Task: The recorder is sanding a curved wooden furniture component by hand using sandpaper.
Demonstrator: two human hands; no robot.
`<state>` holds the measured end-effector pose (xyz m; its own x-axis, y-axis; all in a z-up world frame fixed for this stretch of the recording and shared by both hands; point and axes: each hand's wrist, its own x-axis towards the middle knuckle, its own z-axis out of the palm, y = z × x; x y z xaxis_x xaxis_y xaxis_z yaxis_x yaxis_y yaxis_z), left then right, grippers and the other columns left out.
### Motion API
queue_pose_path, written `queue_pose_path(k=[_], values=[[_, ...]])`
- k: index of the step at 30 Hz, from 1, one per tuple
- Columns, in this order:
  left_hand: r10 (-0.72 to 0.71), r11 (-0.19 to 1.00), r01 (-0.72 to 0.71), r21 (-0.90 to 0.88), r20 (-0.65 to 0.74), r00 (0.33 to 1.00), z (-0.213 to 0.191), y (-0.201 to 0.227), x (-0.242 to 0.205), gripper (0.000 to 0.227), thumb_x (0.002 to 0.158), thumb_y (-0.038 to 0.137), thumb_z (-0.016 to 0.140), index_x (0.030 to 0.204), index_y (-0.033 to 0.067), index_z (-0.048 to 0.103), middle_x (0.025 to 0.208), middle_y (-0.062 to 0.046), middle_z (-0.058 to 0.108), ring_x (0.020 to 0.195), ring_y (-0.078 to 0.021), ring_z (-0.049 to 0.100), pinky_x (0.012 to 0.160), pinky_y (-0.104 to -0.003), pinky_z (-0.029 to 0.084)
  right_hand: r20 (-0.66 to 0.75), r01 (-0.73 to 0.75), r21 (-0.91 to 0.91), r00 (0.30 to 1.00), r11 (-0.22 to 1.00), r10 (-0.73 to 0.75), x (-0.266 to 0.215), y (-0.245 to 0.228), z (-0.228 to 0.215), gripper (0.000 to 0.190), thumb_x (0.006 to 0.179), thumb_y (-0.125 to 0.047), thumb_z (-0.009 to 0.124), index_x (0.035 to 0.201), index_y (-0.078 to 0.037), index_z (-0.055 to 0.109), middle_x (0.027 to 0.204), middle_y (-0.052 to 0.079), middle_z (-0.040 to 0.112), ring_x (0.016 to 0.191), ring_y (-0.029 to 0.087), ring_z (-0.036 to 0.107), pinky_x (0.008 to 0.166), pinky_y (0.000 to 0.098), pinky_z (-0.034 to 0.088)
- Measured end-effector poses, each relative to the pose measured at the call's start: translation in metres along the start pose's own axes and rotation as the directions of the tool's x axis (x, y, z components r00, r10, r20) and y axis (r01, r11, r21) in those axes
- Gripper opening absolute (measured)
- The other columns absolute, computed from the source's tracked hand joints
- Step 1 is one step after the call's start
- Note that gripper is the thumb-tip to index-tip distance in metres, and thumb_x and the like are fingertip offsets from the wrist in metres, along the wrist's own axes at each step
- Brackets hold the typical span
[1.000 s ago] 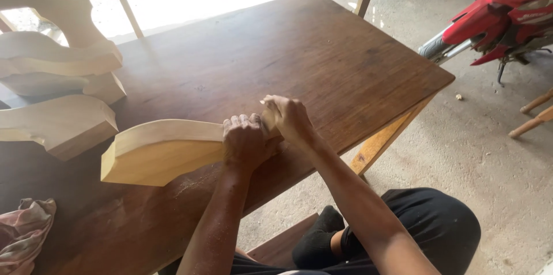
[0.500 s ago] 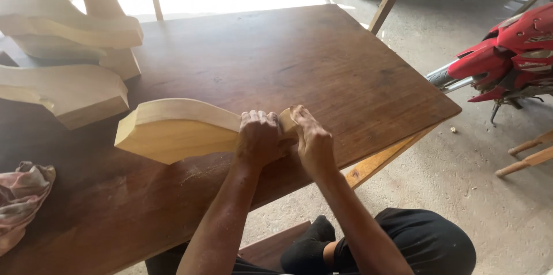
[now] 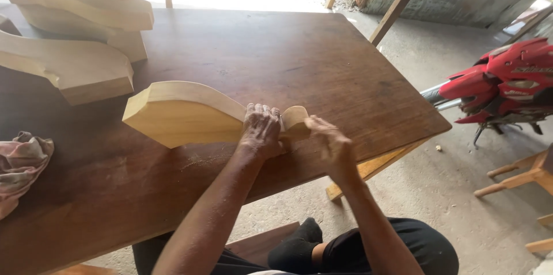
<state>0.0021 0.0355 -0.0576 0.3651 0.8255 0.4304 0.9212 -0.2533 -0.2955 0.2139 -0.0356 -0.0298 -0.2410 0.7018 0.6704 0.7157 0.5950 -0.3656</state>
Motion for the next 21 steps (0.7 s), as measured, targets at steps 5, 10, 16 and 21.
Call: queue_pose_path(k=[5, 10, 16, 21], values=[[-0.046, 0.974, 0.038, 0.221, 0.031, 0.998, -0.043, -0.039, 0.009, 0.112, 0.029, 0.096, 0.069, 0.108, 0.0176, 0.066, 0.086, -0.006, 0.064, 0.088, -0.0214, 0.062, 0.099, -0.048, 0.043, 0.011, -0.123, -0.011, 0.992, 0.992, 0.123, 0.041, -0.03, -0.003, 0.028, 0.104, -0.015, 0.055, 0.123, -0.001, 0.07, 0.138, 0.025, 0.062, 0.131, 0.034, 0.061, 0.101, 0.0408, 0.057], [-0.058, 0.978, -0.007, 0.209, 0.302, 0.951, -0.067, -0.07, 0.01, 0.09, 0.045, 0.097, 0.063, 0.089, 0.0194, 0.07, 0.076, 0.001, 0.06, 0.077, -0.0144, 0.055, 0.083, -0.039, 0.043, 0.119, 0.031, -0.136, 0.993, 0.99, -0.014, 0.067, -0.036, 0.05, 0.033, 0.101, -0.024, 0.064, 0.121, 0.0, 0.072, 0.138, 0.03, 0.06, 0.131, 0.039, 0.058, 0.102, 0.0448, 0.057], [0.01, 0.993, -0.067, 0.097, 0.501, 0.865, -0.076, -0.07, 0.006, 0.077, 0.063, 0.095, 0.066, 0.081, 0.0193, 0.069, 0.064, 0.005, 0.055, 0.063, -0.0104, 0.048, 0.065, -0.032, 0.04, 0.244, 0.366, -0.36, 0.925, 0.858, -0.292, 0.037, -0.018, 0.032, 0.048, 0.099, -0.03, 0.062, 0.129, 0.006, 0.067, 0.14, 0.035, 0.057, 0.129, 0.049, 0.052, 0.1, 0.0509, 0.05], [0.02, 0.986, -0.097, 0.137, 0.479, 0.878, -0.077, -0.069, 0.006, 0.073, 0.069, 0.09, 0.067, 0.08, 0.0186, 0.068, 0.062, 0.003, 0.052, 0.061, -0.0106, 0.046, 0.061, -0.032, 0.037, 0.123, 0.225, -0.269, 0.972, 0.936, -0.199, 0.071, -0.046, -0.001, 0.031, 0.109, -0.021, 0.052, 0.122, 0.001, 0.07, 0.131, 0.025, 0.068, 0.134, 0.042, 0.059, 0.115, 0.0501, 0.048]])
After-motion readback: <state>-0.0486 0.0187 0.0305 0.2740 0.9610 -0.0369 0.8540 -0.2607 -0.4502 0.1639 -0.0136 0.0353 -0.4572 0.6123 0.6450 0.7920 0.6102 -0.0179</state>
